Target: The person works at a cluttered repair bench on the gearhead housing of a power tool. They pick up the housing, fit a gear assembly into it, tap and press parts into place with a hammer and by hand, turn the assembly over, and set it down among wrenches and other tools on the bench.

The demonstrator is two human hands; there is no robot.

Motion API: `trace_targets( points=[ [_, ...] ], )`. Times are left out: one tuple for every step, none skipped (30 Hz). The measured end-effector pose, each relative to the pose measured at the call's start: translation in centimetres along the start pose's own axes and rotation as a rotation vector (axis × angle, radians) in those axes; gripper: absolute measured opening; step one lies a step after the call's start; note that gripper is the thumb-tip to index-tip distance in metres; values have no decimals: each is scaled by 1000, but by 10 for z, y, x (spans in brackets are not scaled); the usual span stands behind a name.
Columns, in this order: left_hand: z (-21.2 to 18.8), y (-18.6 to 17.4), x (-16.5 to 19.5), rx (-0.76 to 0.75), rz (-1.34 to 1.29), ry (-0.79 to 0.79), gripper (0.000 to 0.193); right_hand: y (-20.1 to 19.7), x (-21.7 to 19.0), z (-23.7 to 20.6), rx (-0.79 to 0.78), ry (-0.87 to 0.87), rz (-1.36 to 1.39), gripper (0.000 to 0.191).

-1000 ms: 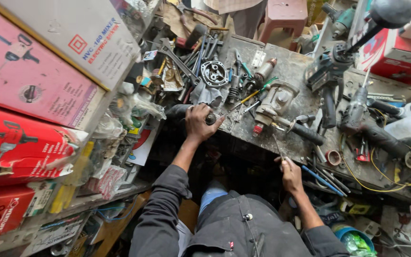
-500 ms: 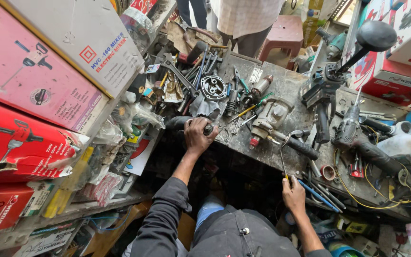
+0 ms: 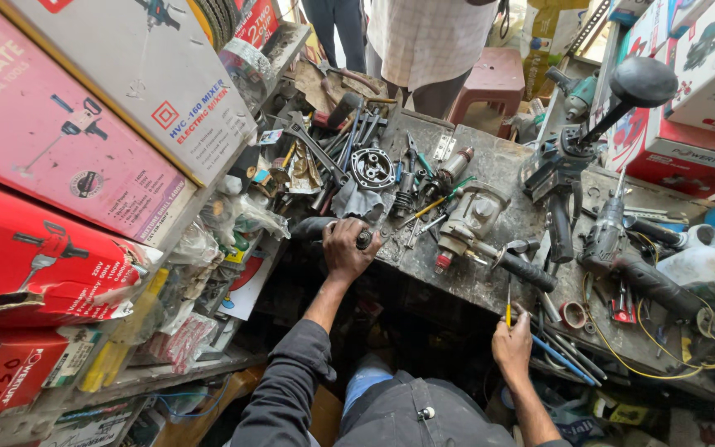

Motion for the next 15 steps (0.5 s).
trace_targets(
  points=[
    [0, 0, 0, -2, 2, 0, 30, 0, -1, 2, 5, 11, 11, 51],
    [0, 0, 1, -4, 2, 0, 30, 1, -5, 5, 21, -59, 12, 49],
    [0, 0, 1, 1, -5, -5, 30, 2, -9, 9, 39, -130, 15, 48],
    [-1, 0, 1, 7, -12, -9, 30, 4, -12, 14, 58, -202, 19, 46],
    [-1, -1, 2, 9, -17, -12, 30, 7, -14, 17, 70, -230, -13, 45],
    [-3, -3, 2, 4, -38, 2, 32, 9, -16, 20, 81, -257, -47, 45],
    [-2, -4, 2, 4, -58, 18, 34, 12, -19, 24, 93, -289, -78, 44],
    [-1, -5, 1, 4, -78, 35, 35, 14, -21, 26, 77, -272, -133, 42],
    [0, -6, 1, -5, -87, 47, 35, 16, -21, 28, 61, -256, -188, 40],
    [1, -7, 0, -13, -95, 60, 35, 18, -20, 29, 46, -242, -241, 39],
    [2, -7, -1, -21, -103, 71, 35, 18, -20, 29, 33, -253, -219, 39],
    [3, -7, -3, -23, -98, 69, 35, 16, -19, 27, 19, -262, -196, 40],
    [4, -6, -4, -25, -93, 69, 36, 15, -19, 26, 5, -272, -172, 41],
    [5, -5, -5, -28, -89, 68, 37, 14, -18, 26, 14, -271, -193, 41],
    [6, -4, -6, -25, -87, 72, 37, 13, -18, 26, 22, -267, -215, 41]
  ],
)
Point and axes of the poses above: each hand's wrist, its own z-axis towards the middle knuckle, its own y-axis out of the palm, x = y × z, the point moved 3 cm from there along z, towards the middle knuckle, and after that the axes turned 2 degrees about z, right-handed, at the moved point
